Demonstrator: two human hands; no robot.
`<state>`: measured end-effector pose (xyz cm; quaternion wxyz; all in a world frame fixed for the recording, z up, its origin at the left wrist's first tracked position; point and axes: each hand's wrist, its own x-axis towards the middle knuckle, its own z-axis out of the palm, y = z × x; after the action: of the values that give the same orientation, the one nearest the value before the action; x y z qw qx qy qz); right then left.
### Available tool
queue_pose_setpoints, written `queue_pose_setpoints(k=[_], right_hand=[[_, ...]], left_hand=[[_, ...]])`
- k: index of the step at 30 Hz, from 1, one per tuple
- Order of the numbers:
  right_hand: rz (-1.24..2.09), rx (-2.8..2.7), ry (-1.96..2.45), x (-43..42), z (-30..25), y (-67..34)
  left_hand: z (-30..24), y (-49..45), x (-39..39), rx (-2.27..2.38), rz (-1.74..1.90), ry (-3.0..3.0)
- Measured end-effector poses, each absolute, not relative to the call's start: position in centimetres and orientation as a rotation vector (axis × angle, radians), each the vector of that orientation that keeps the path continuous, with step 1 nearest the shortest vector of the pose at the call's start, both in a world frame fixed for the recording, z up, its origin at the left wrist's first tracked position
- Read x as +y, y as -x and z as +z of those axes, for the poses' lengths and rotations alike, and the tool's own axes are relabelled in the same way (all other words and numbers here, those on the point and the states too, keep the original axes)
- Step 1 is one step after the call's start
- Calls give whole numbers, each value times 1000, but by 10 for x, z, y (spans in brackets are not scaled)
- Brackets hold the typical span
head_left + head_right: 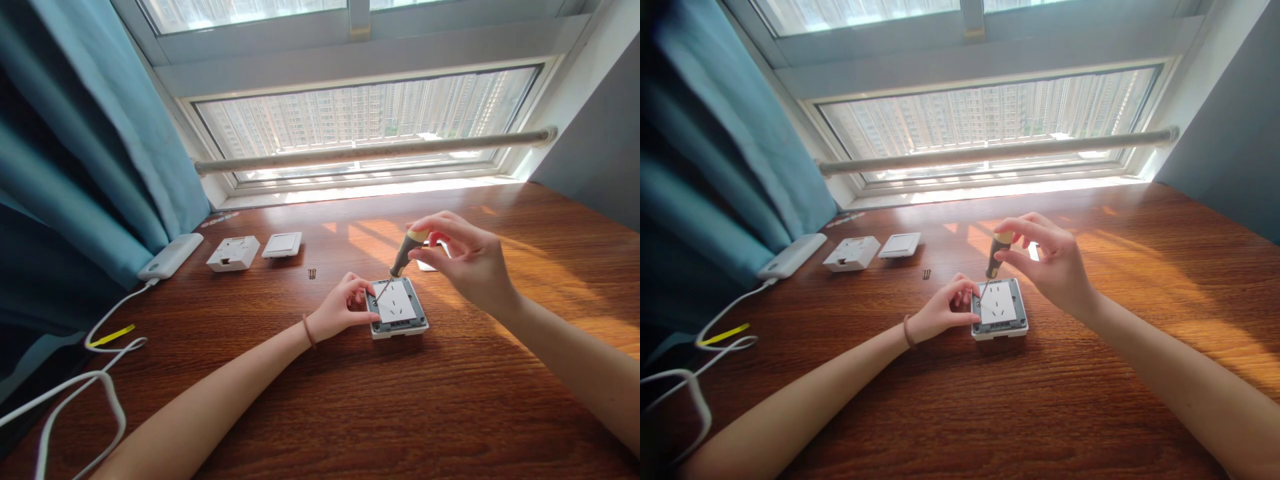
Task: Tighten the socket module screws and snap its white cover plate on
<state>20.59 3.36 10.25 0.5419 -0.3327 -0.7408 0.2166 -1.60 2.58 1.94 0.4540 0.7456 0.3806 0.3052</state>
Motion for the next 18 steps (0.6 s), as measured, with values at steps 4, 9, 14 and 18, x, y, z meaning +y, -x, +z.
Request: queue_pose_setpoints(k=[4,9,14,18], right_hand=[[597,-1891,704,30,108,-208],[495,-1870,708,24,105,-200],[486,-1631,803,28,96,-196],[667,-1585,798,31,97,-195]], left_hand=[[19,16,26,937,759,-1833],[20,16,26,939,756,-1834],[20,17,25,941,753,-1842],[18,17,26,940,758,-1851]])
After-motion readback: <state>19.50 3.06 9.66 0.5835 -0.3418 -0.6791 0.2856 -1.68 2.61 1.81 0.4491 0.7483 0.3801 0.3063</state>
